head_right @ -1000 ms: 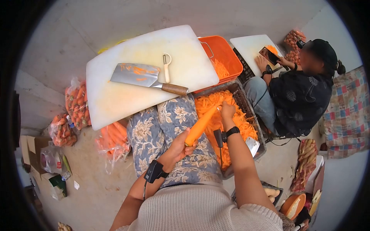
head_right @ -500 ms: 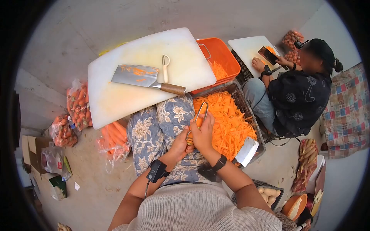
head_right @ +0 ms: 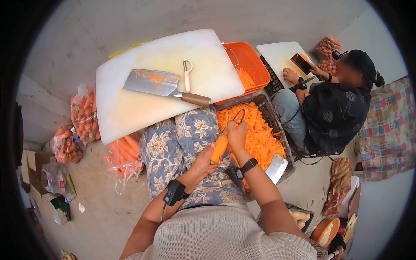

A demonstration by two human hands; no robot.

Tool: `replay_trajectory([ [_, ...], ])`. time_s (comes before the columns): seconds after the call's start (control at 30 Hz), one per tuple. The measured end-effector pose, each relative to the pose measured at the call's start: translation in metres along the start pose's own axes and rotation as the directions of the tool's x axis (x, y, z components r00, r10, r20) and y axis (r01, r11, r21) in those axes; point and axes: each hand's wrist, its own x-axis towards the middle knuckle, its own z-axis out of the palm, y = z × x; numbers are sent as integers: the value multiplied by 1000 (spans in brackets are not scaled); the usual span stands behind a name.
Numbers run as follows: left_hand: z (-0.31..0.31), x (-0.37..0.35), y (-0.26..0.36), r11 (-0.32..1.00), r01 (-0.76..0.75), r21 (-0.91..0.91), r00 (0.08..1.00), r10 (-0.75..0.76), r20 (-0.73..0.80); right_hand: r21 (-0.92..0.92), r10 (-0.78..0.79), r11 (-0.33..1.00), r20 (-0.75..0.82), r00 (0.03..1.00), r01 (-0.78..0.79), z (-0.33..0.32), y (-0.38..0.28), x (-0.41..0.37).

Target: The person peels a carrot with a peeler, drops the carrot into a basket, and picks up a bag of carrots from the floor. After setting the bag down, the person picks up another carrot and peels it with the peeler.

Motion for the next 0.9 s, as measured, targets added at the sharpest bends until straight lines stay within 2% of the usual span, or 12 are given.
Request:
replay_trajectory([
  [0.07, -2, 0, 0, 1000, 10, 27, 1000, -10, -7, 74, 97, 992, 82, 992, -103, 4, 29, 20],
  [0.23, -3, 1, 2, 999, 33, 14, 999, -34, 25, 105, 99, 989, 75, 992, -106, 9, 25, 23],
  [0.3, -3, 1, 4, 999, 50, 13, 998, -51, 25, 266, 185, 937, 167, 969, -225, 5, 18, 28],
  [0.33, -3, 1, 4, 998, 61, 13, 998, -61, 27, 268, 187, 936, 167, 968, -227, 6, 12, 26],
  [0.4, -4, 1, 5, 998, 66, 18, 997, -67, 29, 325, 230, 916, 49, 972, -233, 10, 3, 24],
  [0.53, -3, 0, 6, 998, 66, 19, 997, -67, 26, 351, 205, 911, 72, 976, -217, 12, 19, 40],
  [0.6, -2, -2, 7, 997, 72, 16, 996, -73, 42, 223, 242, 937, 144, 959, -270, 6, 35, 56],
  [0.67, -4, -2, 9, 997, 73, 13, 996, -73, 56, 198, 291, 927, 151, 945, -317, 1, 39, 60],
  [0.73, -6, -2, 8, 995, 95, -41, 991, -91, 95, 175, 329, 923, 95, 939, -342, 3, 42, 63],
  [0.87, -8, -1, 5, 995, 84, -45, 991, -79, 104, 244, 338, 902, 113, 934, -356, -1, 53, 67],
  [0.9, -12, -1, 5, 995, 79, -60, 986, -69, 153, 244, 343, 908, 38, 939, -342, 0, 75, 77],
])
